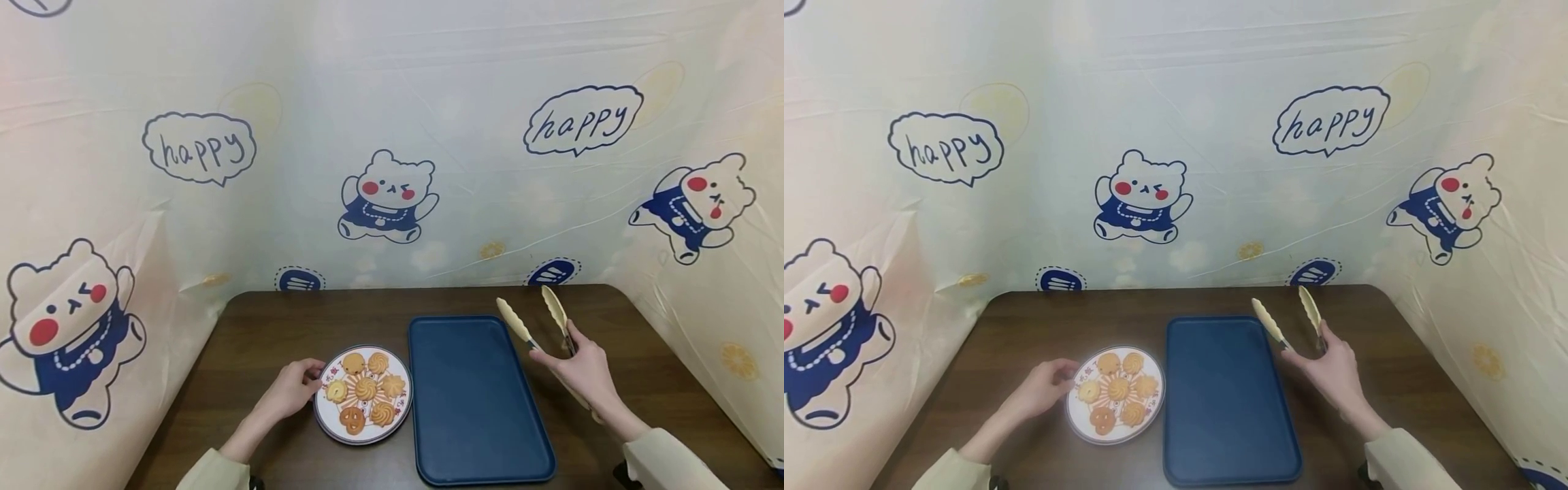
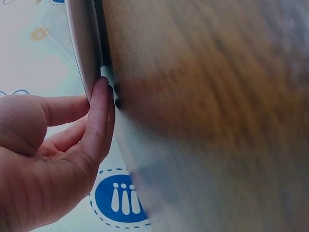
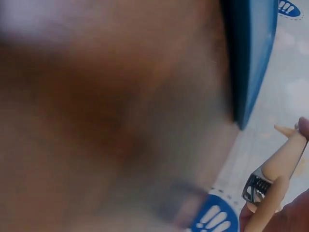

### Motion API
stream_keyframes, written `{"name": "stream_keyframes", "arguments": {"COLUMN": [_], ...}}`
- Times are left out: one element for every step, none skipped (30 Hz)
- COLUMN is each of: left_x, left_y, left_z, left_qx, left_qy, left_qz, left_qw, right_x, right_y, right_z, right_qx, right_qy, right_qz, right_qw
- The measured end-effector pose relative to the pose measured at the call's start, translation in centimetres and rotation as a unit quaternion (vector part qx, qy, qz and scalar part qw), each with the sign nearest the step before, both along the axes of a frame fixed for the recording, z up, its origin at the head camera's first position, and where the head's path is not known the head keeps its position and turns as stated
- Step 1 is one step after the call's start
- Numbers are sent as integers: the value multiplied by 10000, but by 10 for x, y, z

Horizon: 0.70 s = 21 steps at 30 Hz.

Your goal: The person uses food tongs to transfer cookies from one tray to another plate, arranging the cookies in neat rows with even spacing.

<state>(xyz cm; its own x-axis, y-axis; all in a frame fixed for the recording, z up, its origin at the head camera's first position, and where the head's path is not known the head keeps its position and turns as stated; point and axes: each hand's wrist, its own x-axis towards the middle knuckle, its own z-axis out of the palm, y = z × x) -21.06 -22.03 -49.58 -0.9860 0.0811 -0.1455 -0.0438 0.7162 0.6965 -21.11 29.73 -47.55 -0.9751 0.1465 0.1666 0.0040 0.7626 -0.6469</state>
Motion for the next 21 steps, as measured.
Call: {"name": "stream_keyframes", "arguments": {"left_x": [0, -1, -1, -1, -1, -1, -1, -1, -1, -1, -1, -1, -1, -1, -1, 0, 0, 0, 0, 0, 0], "left_y": [0, 0, 0, 0, 0, 0, 0, 0, 0, 0, 0, -1, 0, -1, -1, -1, -1, -1, -1, -1, -1], "left_z": [0, 0, 0, 0, 0, -1, -1, -1, -1, -1, -1, -1, -1, -1, -1, -1, -1, -1, 0, 0, 0], "left_qx": [0, -2, -2, -4, -6, -8, -11, -9, -8, -3, 4, 3, 12, 17, 24, 38, 48, 57, 76, 80, 94], "left_qy": [-4, -8, -16, -28, -36, -41, -41, -38, -35, -40, -47, -40, -25, -19, -9, 0, 20, 43, 55, 54, 60], "left_qz": [-2, -7, -10, -6, -2, -1, -3, -9, -10, 3, 18, 14, 11, 15, 13, 9, -13, -35, -41, -39, -47], "left_qw": [10000, 10000, 10000, 10000, 10000, 10000, 10000, 10000, 10000, 10000, 10000, 10000, 10000, 10000, 10000, 10000, 10000, 10000, 9999, 9999, 9999], "right_x": [2, 4, 6, 8, 10, 11, 13, 14, 16, 17, 19, 20, 21, 22, 24, 25, 26, 27, 27, 28, 28], "right_y": [3, 5, 8, 10, 12, 13, 14, 15, 16, 17, 18, 18, 18, 18, 18, 18, 18, 18, 17, 17, 17], "right_z": [-2, -4, -7, -10, -12, -15, -17, -20, -22, -25, -27, -29, -31, -32, -34, -35, -36, -37, -37, -37, -38], "right_qx": [-41, -68, -72, -74, -91, -93, -98, -92, -95, -103, -100, -114, -118, -128, -137, -139, -143, -150, -145, -171, -190], "right_qy": [-107, -205, -290, -343, -386, -402, -397, -365, -316, -289, -254, -222, -205, -179, -156, -162, -150, -149, -152, -170, -208], "right_qz": [-88, -175, -254, -328, -385, -419, -438, -450, -452, -447, -436, -420, -424, -431, -436, -450, -460, -474, -496, -503, -508], "right_qw": [9999, 9996, 9992, 9988, 9985, 9983, 9982, 9983, 9984, 9985, 9987, 9988, 9988, 9988, 9988, 9988, 9987, 9987, 9985, 9984, 9983]}}
